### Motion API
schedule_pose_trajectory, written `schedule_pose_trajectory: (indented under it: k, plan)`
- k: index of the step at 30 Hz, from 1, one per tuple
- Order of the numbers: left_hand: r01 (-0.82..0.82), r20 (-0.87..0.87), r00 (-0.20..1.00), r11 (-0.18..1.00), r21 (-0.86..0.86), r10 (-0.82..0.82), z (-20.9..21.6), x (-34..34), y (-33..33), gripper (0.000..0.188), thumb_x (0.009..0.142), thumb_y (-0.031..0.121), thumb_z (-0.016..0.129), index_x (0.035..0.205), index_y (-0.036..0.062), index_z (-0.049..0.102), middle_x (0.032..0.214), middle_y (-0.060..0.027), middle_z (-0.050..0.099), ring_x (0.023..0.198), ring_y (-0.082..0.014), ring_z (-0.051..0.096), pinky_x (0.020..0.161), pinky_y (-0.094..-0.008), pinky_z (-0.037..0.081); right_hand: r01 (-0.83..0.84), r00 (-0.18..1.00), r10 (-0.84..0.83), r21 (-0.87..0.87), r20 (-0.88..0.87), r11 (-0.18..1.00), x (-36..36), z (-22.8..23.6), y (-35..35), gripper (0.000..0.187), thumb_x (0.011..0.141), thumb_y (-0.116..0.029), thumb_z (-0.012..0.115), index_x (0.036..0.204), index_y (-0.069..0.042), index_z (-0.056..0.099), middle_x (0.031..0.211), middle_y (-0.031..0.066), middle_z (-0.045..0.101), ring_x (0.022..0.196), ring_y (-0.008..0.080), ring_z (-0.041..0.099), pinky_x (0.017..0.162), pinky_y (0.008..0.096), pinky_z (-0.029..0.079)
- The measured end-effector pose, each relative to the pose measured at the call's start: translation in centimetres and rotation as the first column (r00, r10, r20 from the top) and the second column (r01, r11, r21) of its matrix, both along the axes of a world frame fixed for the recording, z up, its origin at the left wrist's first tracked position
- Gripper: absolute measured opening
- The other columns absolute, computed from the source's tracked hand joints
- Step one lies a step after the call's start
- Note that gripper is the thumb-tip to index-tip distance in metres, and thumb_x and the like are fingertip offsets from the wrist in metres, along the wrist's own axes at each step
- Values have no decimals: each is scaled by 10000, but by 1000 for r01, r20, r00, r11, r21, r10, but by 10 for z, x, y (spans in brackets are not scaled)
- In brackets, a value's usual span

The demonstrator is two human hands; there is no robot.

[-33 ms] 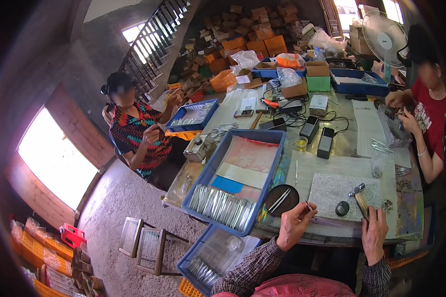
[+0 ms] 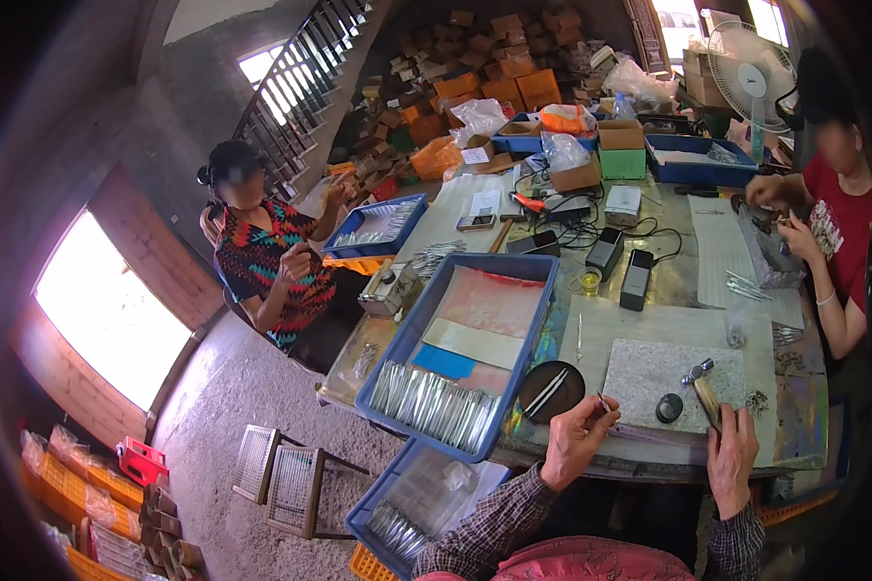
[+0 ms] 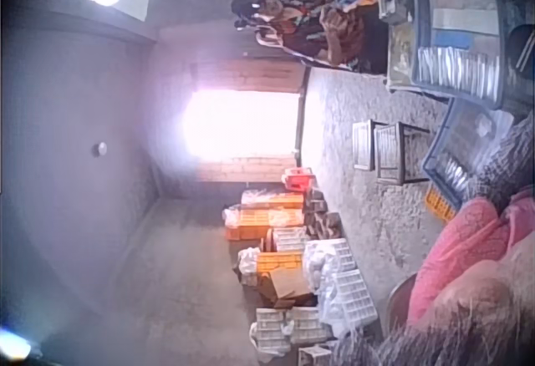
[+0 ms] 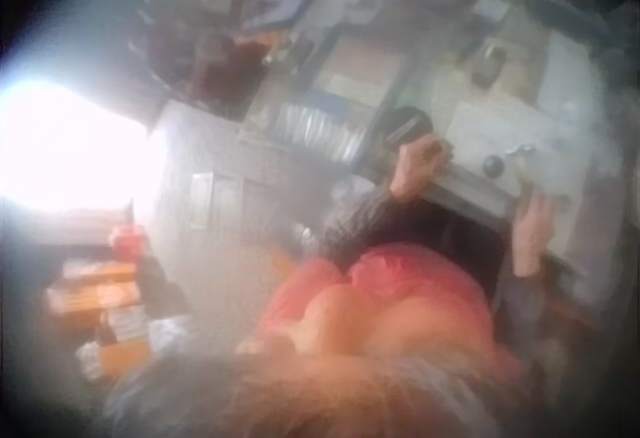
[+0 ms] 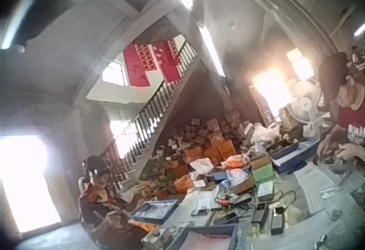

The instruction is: The person assembles metal components by attaching small pieces onto metal rods, hammering them secure on a block with a hammer, and placing the finished rods into a tray.

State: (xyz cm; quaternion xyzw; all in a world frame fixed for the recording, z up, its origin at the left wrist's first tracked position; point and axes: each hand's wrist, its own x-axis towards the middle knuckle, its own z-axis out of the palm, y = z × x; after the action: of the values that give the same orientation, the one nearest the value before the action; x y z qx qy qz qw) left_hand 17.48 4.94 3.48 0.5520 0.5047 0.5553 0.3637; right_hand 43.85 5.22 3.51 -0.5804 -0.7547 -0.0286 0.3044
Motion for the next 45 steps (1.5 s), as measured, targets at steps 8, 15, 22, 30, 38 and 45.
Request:
schedule_pose_trajectory:
  k: [8, 15, 22, 30, 38, 45]
  plan:
    - [14, -14, 1000, 1000, -1, -14, 1, 0, 0, 113, 913, 75, 665, 977, -15, 641, 789, 6, 632, 695, -39, 570, 631, -212, 471, 5, 1000, -5, -15, -1, 1000, 1, -1, 0, 446, 782, 29, 653, 1203, 37, 506, 1004, 196, 471, 910, 384, 536, 713, 465, 453]
    - [20, 15, 1000, 1000, -9, -20, -1, 1, 1, 118, 914, 79, 666, 978, -17, 639, 803, 0, 637, 692, -43, 574, 630, -214, 473, 4, 1000, -5, -16, -8, 1000, -1, 1, 0, 444, 782, 32, 654, 1200, 25, 504, 996, 194, 471, 910, 384, 538, 715, 464, 455]
    - [34, 14, 999, 999, -1, -34, -1, 3, 2, 109, 917, 68, 659, 980, -18, 636, 816, -3, 638, 689, -42, 571, 624, -216, 475, 4, 1000, -4, -15, -22, 1000, -1, 1, 0, 438, 781, 34, 652, 1195, 20, 508, 990, 194, 470, 905, 387, 537, 716, 465, 455]
    - [45, 34, 998, 999, -17, -44, -1, 4, 0, 110, 919, 65, 655, 986, -19, 633, 825, -2, 638, 695, -44, 574, 632, -216, 484, 12, 1000, -12, -20, -27, 1000, 0, 0, -1, 437, 780, 32, 653, 1192, 19, 508, 997, 199, 471, 914, 392, 537, 720, 469, 455]
    - [45, 21, 999, 999, -30, -45, -1, 3, 2, 114, 917, 65, 655, 997, -15, 634, 831, -5, 639, 695, -52, 580, 645, -216, 496, 14, 1000, -14, -21, -26, 1000, -1, -1, 2, 430, 779, 33, 652, 1184, 16, 507, 994, 195, 468, 913, 389, 537, 718, 472, 453]
    - [28, -1, 1000, 1000, -4, -28, 2, -1, -2, 113, 910, 66, 661, 982, -18, 640, 858, -16, 657, 694, -55, 587, 636, -220, 498, 6, 1000, -6, 0, -17, 1000, -4, 0, 2, 437, 778, 31, 654, 1189, 19, 507, 990, 192, 468, 907, 386, 537, 716, 466, 452]
